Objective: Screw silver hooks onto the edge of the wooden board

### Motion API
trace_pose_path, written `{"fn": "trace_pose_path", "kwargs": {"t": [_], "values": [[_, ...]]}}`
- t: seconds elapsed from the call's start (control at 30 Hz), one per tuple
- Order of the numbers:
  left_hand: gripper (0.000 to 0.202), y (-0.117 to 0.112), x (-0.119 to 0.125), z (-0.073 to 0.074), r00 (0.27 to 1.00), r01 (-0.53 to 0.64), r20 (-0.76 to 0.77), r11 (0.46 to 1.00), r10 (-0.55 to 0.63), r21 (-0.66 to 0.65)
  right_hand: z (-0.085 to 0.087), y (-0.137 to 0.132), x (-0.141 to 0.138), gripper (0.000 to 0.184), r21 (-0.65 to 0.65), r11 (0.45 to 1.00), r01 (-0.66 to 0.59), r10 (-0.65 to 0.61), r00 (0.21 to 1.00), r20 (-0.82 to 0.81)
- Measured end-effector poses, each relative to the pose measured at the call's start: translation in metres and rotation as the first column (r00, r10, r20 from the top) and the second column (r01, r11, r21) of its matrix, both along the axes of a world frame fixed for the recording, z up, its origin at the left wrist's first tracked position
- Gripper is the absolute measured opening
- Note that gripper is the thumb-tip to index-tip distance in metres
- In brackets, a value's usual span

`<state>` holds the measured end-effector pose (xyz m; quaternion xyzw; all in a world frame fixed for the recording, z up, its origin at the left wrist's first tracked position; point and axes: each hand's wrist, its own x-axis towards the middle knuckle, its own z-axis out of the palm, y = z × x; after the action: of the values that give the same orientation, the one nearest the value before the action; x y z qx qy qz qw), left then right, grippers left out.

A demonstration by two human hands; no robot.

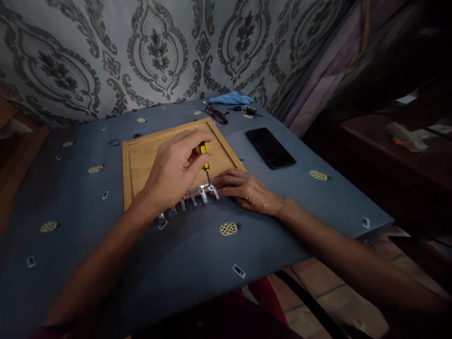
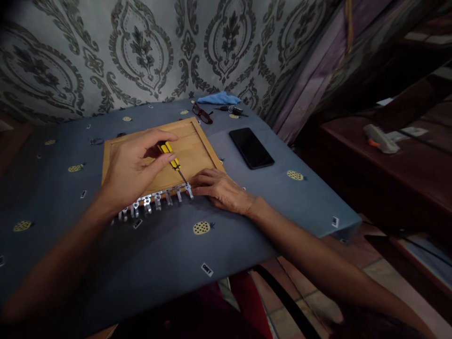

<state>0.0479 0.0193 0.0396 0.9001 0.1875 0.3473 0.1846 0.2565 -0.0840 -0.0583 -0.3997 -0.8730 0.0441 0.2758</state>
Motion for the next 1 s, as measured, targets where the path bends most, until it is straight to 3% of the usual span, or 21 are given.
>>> {"fn": "trace_pose_path", "kwargs": {"t": [0.2, 0.33, 0.57, 1.0], "values": [[0.022, 0.011, -0.009, 0.007, 0.997, -0.043, 0.057, 0.999, 0.043, -0.003, 0.001, 0.000, 0.000, 0.038, 0.027, 0.999, -0.019, 0.019, 1.000, -0.001], [0.022, 0.012, -0.012, 0.010, 1.000, -0.014, 0.011, 1.000, 0.014, 0.011, 0.002, 0.001, 0.000, 0.038, 0.018, 1.000, -0.024, 0.024, 1.000, -0.002], [0.020, 0.004, -0.006, 0.008, 0.999, 0.016, -0.042, 0.998, -0.013, 0.065, 0.000, 0.000, 0.000, 0.037, 0.011, 1.000, -0.016, 0.016, 1.000, -0.003], [0.022, 0.001, -0.002, 0.007, 0.995, 0.033, -0.091, 0.998, -0.028, 0.049, 0.001, 0.000, 0.000, 0.044, -0.012, 1.000, -0.005, 0.005, 1.000, 0.009]]}}
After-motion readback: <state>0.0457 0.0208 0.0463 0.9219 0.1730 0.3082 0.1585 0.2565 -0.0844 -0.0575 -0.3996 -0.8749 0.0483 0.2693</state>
